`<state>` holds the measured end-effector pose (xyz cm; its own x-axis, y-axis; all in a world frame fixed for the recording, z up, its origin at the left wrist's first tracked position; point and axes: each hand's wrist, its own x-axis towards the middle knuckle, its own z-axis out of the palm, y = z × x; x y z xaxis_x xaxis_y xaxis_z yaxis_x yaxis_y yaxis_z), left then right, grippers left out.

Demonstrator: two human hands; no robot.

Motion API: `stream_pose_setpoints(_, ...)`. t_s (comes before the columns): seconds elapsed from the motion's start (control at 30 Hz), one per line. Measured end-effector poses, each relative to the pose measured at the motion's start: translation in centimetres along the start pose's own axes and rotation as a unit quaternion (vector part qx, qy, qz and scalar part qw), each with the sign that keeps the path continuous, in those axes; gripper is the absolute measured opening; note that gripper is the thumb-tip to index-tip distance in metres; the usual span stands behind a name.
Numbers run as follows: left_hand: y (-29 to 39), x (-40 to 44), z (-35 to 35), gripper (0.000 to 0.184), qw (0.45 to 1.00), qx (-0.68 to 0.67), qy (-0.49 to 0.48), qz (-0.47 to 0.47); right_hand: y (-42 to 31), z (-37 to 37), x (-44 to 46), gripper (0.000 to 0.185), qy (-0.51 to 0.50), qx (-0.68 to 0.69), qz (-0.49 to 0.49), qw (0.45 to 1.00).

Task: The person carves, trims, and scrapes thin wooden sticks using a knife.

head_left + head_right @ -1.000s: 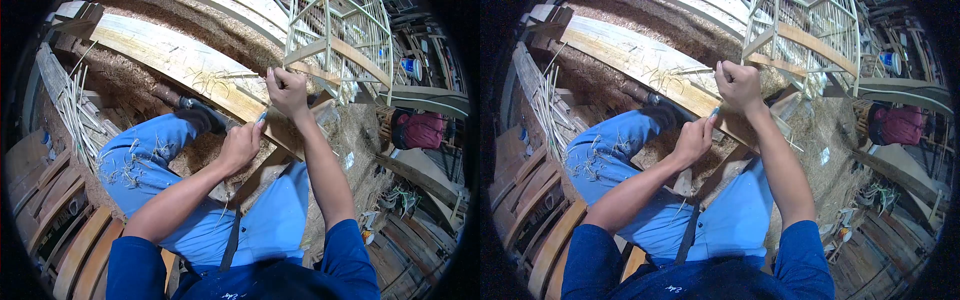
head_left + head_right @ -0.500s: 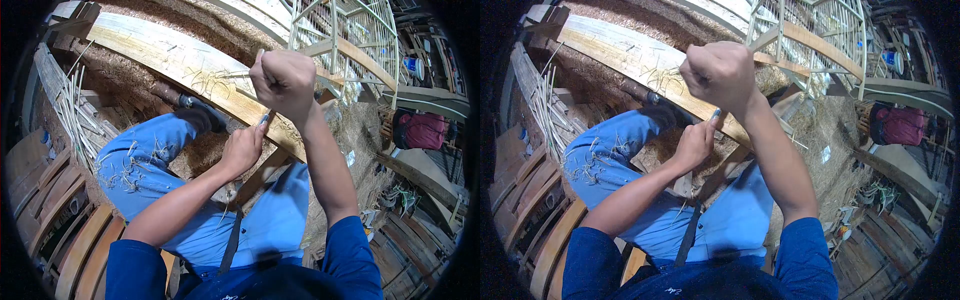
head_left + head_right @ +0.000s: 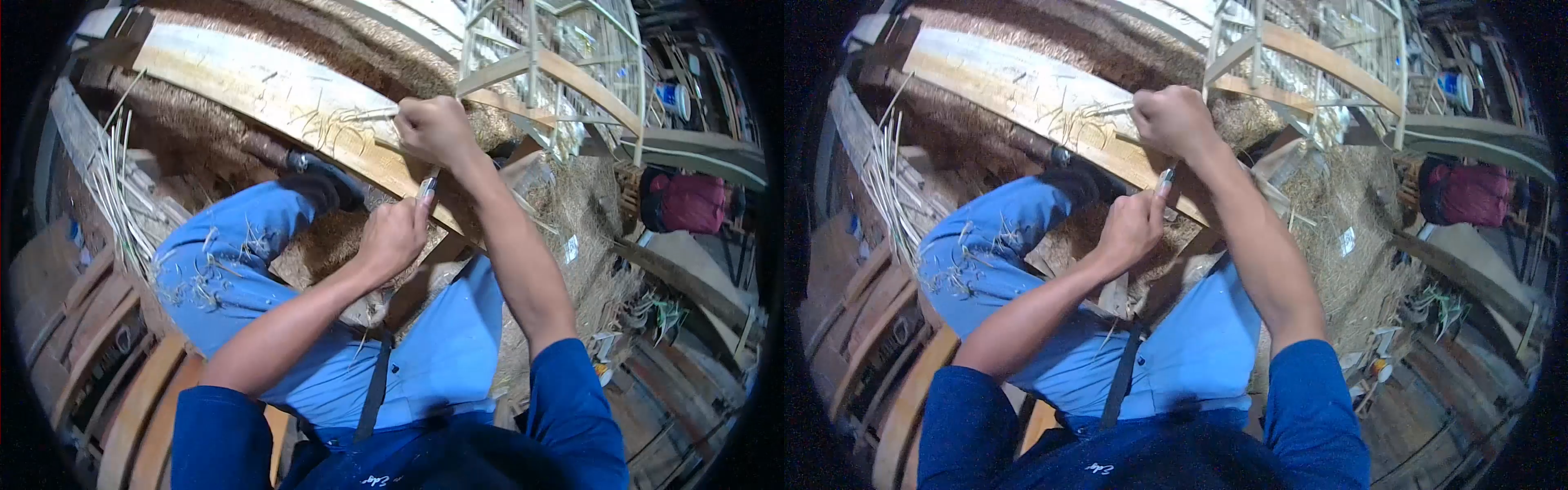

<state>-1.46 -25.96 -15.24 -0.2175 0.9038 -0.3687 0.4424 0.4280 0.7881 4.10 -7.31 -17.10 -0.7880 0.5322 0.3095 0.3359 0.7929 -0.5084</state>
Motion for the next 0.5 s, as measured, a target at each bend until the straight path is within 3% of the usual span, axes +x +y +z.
stream_pose_setpoints(0.07,-1.3,0.0,0.5,0.052,0.999,-0.004,0.007,0.033,0.4,-1.1,0.7,0.019,0.025,0.03,0.026,0.999)
stream_pose_setpoints(0.13,-1.0,0.0,0.5,0.052,1.0,-0.016,0.001,0.017,-0.4,-2.3,0.0,0.027,0.048,0.15,0.091,0.983)
stream_pose_setpoints(0.2,-1.0,-0.2,0.6,0.051,1.0,-0.029,0.003,0.005,-1.6,-3.9,-1.8,0.031,0.093,0.148,0.116,0.978)
stream_pose_setpoints(0.27,-0.9,-0.6,0.7,0.051,0.999,-0.039,0.001,-0.004,-3.4,-5.2,-3.7,0.035,0.218,0.071,0.28,0.932)
stream_pose_setpoints(0.33,-0.8,-0.4,0.7,0.051,0.999,-0.047,0.0,-0.007,-4.7,-4.9,-7.2,0.039,0.196,0.05,0.343,0.917)
stream_pose_setpoints(0.4,-1.0,-0.5,0.9,0.051,0.999,-0.048,-0.001,-0.009,-7.6,-3.5,-9.3,0.04,0.235,0.072,0.316,0.916)
stream_pose_setpoints(0.5,-1.0,-0.4,0.8,0.049,0.999,-0.052,-0.009,-0.001,-10.3,-2.0,-11.4,0.039,0.085,0.08,0.471,0.875)
